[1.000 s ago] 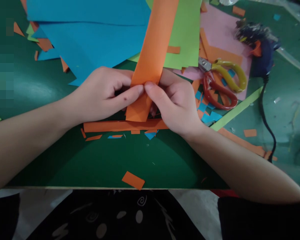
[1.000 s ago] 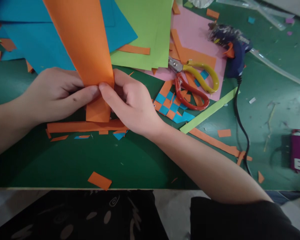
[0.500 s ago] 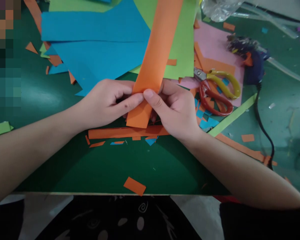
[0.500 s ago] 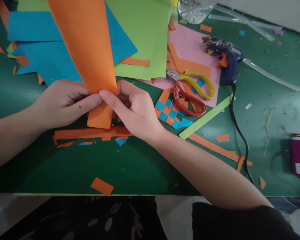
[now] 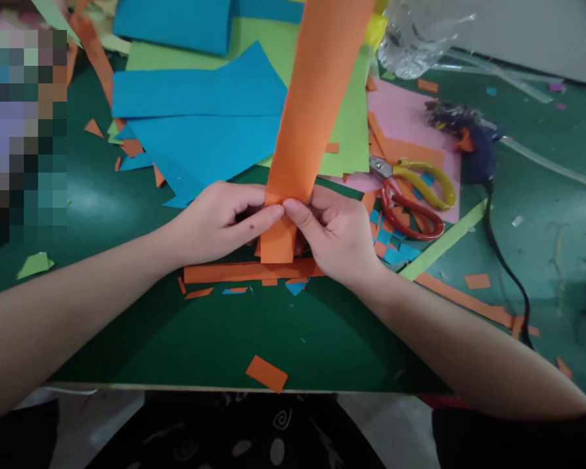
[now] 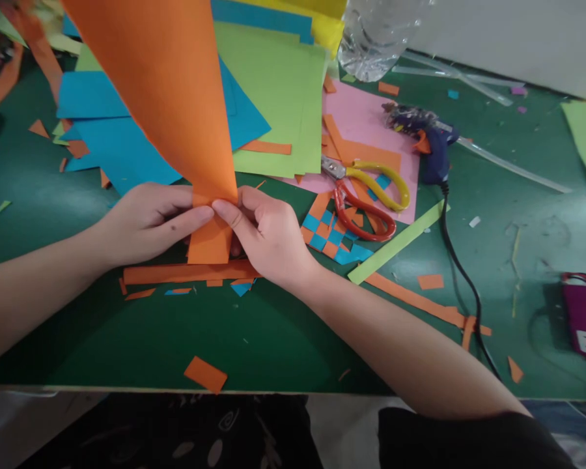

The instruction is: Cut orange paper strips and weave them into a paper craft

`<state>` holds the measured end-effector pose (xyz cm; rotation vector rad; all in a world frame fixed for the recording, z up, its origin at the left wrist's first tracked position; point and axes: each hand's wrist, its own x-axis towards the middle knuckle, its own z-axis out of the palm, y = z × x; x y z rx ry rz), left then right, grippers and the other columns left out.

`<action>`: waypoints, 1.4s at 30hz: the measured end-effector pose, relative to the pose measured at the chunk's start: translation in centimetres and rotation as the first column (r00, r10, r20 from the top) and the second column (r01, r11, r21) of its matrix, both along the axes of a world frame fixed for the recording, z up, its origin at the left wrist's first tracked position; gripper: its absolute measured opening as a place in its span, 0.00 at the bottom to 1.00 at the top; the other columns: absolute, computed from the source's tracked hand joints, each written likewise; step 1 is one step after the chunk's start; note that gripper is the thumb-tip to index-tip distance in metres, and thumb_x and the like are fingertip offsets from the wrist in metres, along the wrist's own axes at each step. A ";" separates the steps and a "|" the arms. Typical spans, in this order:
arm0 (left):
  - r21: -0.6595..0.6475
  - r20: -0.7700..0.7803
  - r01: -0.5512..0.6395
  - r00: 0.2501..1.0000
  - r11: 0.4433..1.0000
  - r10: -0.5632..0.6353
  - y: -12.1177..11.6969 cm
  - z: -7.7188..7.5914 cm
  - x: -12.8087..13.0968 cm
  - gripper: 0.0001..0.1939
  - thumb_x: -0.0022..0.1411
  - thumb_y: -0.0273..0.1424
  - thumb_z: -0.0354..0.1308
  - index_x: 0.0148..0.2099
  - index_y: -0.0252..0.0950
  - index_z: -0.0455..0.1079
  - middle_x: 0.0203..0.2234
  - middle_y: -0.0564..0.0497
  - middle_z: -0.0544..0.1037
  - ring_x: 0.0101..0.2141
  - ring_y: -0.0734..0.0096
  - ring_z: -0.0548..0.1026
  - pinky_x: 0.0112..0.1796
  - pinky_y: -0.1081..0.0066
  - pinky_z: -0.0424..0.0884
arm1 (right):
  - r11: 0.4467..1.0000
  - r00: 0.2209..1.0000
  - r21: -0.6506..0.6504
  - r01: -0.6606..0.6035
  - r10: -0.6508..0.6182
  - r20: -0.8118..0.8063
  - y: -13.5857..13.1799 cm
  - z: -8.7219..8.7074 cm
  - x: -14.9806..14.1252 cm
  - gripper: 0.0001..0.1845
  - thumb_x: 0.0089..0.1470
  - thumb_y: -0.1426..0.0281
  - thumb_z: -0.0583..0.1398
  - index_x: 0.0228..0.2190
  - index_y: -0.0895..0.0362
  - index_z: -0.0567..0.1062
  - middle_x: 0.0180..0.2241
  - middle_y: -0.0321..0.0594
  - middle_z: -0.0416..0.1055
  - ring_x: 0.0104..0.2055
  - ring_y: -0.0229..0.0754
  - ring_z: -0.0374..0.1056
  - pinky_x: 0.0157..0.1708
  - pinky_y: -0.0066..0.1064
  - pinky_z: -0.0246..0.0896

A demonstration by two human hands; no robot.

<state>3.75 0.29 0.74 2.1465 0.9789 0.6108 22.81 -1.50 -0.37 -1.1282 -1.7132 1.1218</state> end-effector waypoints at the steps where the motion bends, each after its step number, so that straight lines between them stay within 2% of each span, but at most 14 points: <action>1: 0.000 -0.001 -0.003 1.000 1.000 0.003 0.0 -0.1 0.0 0.19 0.69 0.37 0.46 0.29 0.33 0.68 0.20 0.55 0.68 0.21 0.77 0.62 0.23 0.75 0.55 | 1.000 1.000 0.019 0.000 0.000 0.028 0.0 0.0 0.1 0.21 0.61 0.53 0.57 0.25 0.56 0.70 0.25 0.34 0.68 0.25 0.34 0.66 0.20 0.25 0.60; 4: 0.008 -0.008 -0.013 1.000 1.000 0.013 0.0 -0.1 0.0 0.19 0.69 0.37 0.47 0.28 0.34 0.67 0.19 0.55 0.67 0.20 0.76 0.62 0.23 0.74 0.55 | 0.999 0.997 0.046 0.002 -0.006 0.078 0.1 0.0 0.1 0.23 0.61 0.51 0.56 0.25 0.56 0.70 0.27 0.37 0.69 0.33 0.38 0.69 0.24 0.25 0.63; 7: -0.009 -0.011 -0.002 1.000 1.000 0.002 0.0 -0.1 0.1 0.20 0.70 0.38 0.46 0.29 0.34 0.67 0.19 0.54 0.68 0.20 0.75 0.63 0.23 0.74 0.56 | 1.000 0.997 0.030 0.005 -0.008 0.078 0.1 0.0 0.1 0.24 0.61 0.50 0.56 0.24 0.56 0.69 0.27 0.38 0.70 0.35 0.39 0.70 0.26 0.26 0.64; 9: -0.020 -0.021 0.001 1.000 1.000 -0.002 0.0 0.0 0.0 0.19 0.70 0.39 0.45 0.30 0.35 0.68 0.21 0.53 0.70 0.22 0.74 0.65 0.24 0.74 0.57 | 1.000 0.999 -0.008 0.000 0.001 0.040 0.1 0.0 0.1 0.24 0.60 0.50 0.57 0.24 0.56 0.69 0.25 0.37 0.69 0.33 0.38 0.70 0.25 0.25 0.64; 12: -0.025 -0.023 -0.001 1.000 1.000 0.001 0.0 0.0 0.0 0.19 0.70 0.39 0.45 0.31 0.35 0.68 0.23 0.52 0.73 0.24 0.73 0.68 0.25 0.74 0.59 | 0.993 0.998 -0.115 -0.028 0.021 -0.067 0.0 0.1 -0.1 0.22 0.58 0.50 0.58 0.27 0.56 0.70 0.24 0.33 0.69 0.25 0.34 0.67 0.21 0.25 0.62; 17: -0.022 -0.032 -0.017 0.999 1.000 0.016 0.0 -0.1 0.0 0.20 0.70 0.39 0.45 0.28 0.35 0.66 0.20 0.54 0.70 0.21 0.74 0.66 0.23 0.74 0.57 | 0.976 0.986 -0.210 -0.055 0.020 -0.168 -0.1 0.4 -0.3 0.21 0.57 0.50 0.60 0.29 0.56 0.70 0.22 0.30 0.68 0.18 0.30 0.62 0.16 0.23 0.59; 21: -0.015 -0.031 -0.017 0.999 1.000 0.016 0.1 0.0 0.0 0.20 0.68 0.38 0.46 0.25 0.35 0.63 0.18 0.55 0.66 0.19 0.76 0.62 0.22 0.74 0.55 | 0.977 0.981 -0.207 -0.054 0.014 -0.193 0.0 0.5 -0.3 0.20 0.57 0.50 0.60 0.29 0.55 0.70 0.22 0.30 0.67 0.18 0.31 0.62 0.16 0.24 0.61; 26: -0.009 0.039 0.097 0.995 0.995 -0.097 0.1 0.2 0.1 0.16 0.65 0.33 0.48 0.23 0.36 0.58 0.15 0.58 0.58 0.17 0.79 0.56 0.20 0.75 0.52 | 0.984 0.964 -0.175 -0.010 -0.037 -0.262 0.1 0.2 -0.3 0.17 0.54 0.53 0.63 0.32 0.53 0.72 0.27 0.32 0.72 0.23 0.33 0.66 0.19 0.25 0.64; 32: 0.004 0.066 0.139 0.988 0.990 -0.139 0.0 0.1 0.0 0.16 0.63 0.28 0.48 0.23 0.37 0.50 0.15 0.59 0.53 0.17 0.80 0.51 0.18 0.76 0.49 | 0.976 0.958 -0.216 0.006 -0.067 -0.278 0.4 -0.2 -0.3 0.15 0.52 0.55 0.66 0.32 0.54 0.73 0.27 0.33 0.75 0.20 0.32 0.65 0.18 0.26 0.65; 42: -0.009 0.073 0.149 0.986 0.989 -0.148 0.0 0.1 0.0 0.16 0.63 0.28 0.48 0.23 0.37 0.51 0.15 0.59 0.54 0.17 0.80 0.53 0.18 0.76 0.50 | 0.972 0.952 -0.233 0.005 -0.076 -0.298 0.3 -0.2 -0.2 0.14 0.53 0.57 0.66 0.31 0.55 0.74 0.23 0.31 0.73 0.18 0.31 0.63 0.17 0.25 0.63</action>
